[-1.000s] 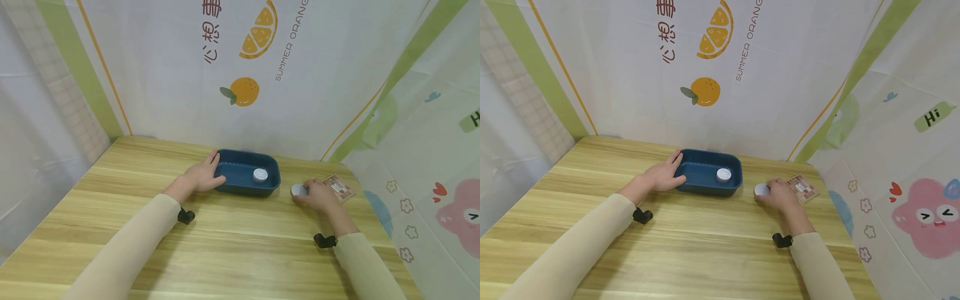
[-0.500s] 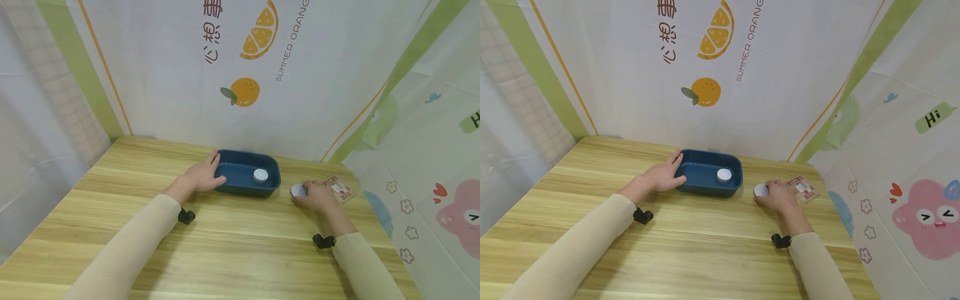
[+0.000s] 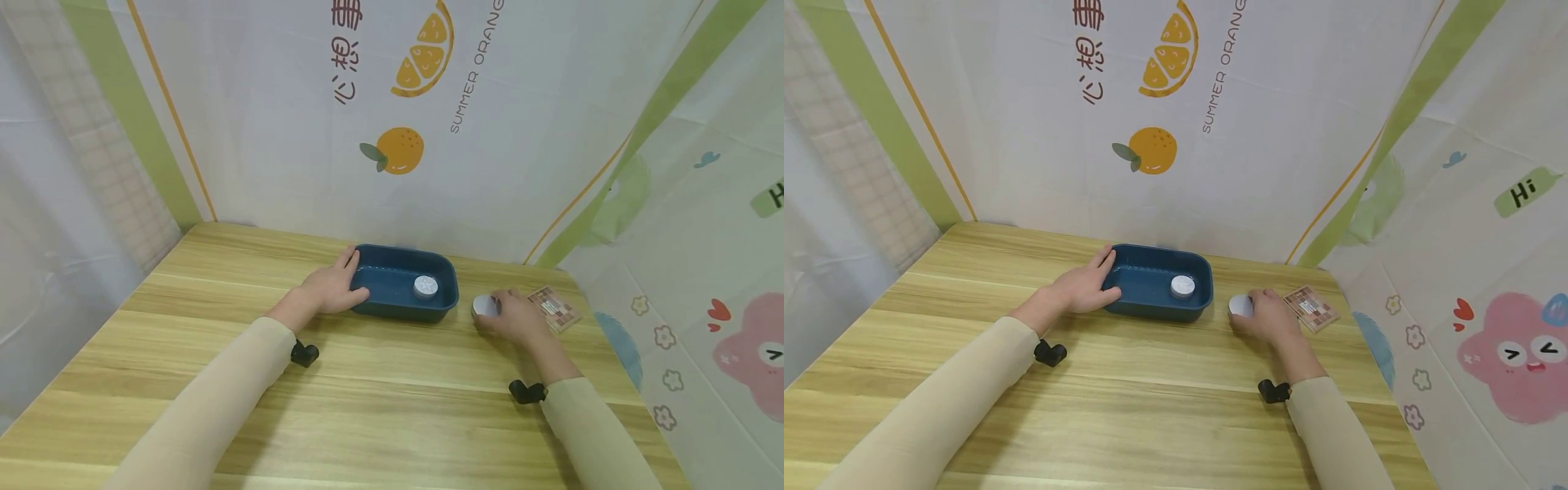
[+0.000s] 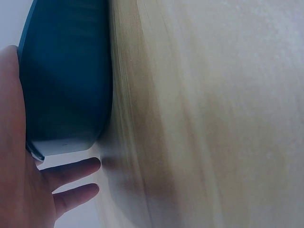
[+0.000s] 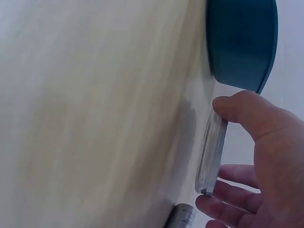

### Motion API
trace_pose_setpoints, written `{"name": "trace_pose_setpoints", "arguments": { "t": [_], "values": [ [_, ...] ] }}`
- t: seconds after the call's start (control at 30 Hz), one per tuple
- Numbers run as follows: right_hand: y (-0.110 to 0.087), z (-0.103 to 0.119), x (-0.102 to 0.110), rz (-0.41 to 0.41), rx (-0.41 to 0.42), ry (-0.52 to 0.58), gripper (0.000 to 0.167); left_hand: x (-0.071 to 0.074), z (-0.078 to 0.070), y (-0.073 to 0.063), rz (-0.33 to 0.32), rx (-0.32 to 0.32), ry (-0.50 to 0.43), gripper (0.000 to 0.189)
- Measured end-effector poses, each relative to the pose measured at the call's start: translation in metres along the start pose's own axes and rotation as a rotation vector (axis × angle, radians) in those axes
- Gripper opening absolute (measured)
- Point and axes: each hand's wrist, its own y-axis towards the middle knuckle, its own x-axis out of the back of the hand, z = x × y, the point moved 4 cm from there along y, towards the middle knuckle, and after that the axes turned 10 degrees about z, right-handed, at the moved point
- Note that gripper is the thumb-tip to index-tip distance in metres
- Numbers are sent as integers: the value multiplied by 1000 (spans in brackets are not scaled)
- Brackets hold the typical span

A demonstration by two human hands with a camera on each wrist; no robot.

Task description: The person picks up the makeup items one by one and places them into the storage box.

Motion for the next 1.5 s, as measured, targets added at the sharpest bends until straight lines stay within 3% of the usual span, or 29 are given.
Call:
{"name": "trace_pose_setpoints", "arguments": {
  "t": [0.4,0.9,1.27,1.5],
  "values": [
    [9,16,20,-45,-1,37,82,-1,1,1,0,-1,-3,99],
    [19,55,43,-97,33,54,79,2,0,-1,2,-3,-3,96],
    [31,87,37,-128,90,22,76,1,-1,0,0,-1,4,96],
    [34,110,29,-95,117,-13,81,1,-1,-1,-3,-3,1,96]
  ]
}}
